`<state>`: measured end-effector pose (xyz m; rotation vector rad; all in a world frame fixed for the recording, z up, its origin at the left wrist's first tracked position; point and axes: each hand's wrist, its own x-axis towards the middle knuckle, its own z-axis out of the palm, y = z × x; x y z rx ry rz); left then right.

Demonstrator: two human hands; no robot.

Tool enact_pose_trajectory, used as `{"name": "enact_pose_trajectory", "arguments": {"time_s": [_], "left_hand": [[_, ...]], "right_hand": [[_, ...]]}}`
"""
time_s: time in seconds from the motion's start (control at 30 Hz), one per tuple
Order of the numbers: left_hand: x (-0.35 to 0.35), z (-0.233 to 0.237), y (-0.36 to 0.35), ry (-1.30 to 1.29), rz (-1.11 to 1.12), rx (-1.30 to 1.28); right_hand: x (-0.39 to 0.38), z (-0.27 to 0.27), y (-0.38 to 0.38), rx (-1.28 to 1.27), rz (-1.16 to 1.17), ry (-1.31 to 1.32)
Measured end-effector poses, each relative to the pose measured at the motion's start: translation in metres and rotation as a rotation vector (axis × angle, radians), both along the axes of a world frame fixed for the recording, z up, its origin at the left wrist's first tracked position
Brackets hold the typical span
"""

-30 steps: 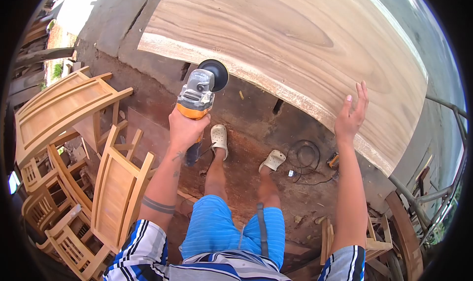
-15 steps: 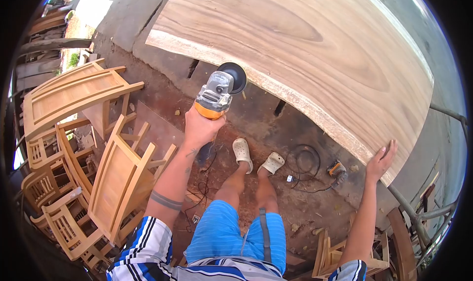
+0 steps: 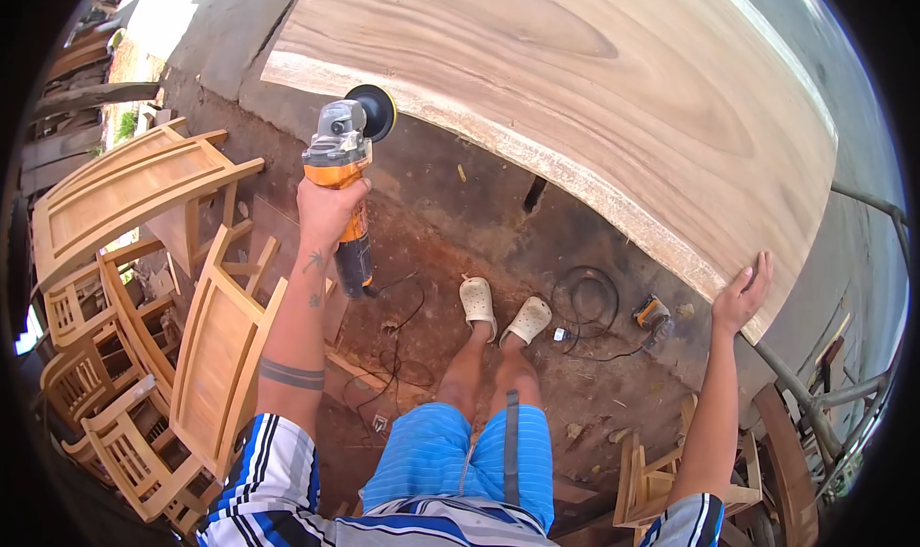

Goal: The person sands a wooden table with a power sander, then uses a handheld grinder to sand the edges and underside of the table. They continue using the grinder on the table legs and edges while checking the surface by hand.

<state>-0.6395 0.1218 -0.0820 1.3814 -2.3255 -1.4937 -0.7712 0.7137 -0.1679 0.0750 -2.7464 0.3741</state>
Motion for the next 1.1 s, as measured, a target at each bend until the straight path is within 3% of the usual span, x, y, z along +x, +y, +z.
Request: {"name": "enact_pose_trajectory", "arguments": {"time_s": [0.07, 0.2, 0.83, 0.97, 1.1], "left_hand": [[0.004, -0.009, 0.018, 0.023, -0.118, -0.089], [0.003, 0.001, 0.066, -0.049, -0.211, -0.009], [0.018, 0.016, 0.242, -0.024, -0.425, -0.054], [0.016, 0.013, 0.247, -0.027, -0.348, -0.056], [0.015, -0.006, 0.227, 0.016, -0.166, 0.013]], "right_hand": [[0.000, 0.001, 0.000, -0.007, -0.007, -0.007], [0.000, 0.004, -0.004, 0.012, -0.011, 0.000], [0.004, 0.001, -0.004, -0.050, -0.044, 0.043], [0.004, 0.007, 0.009, -0.283, 0.005, -0.042], [0.009, 0.011, 0.077, -0.130, -0.071, -0.046]]}}
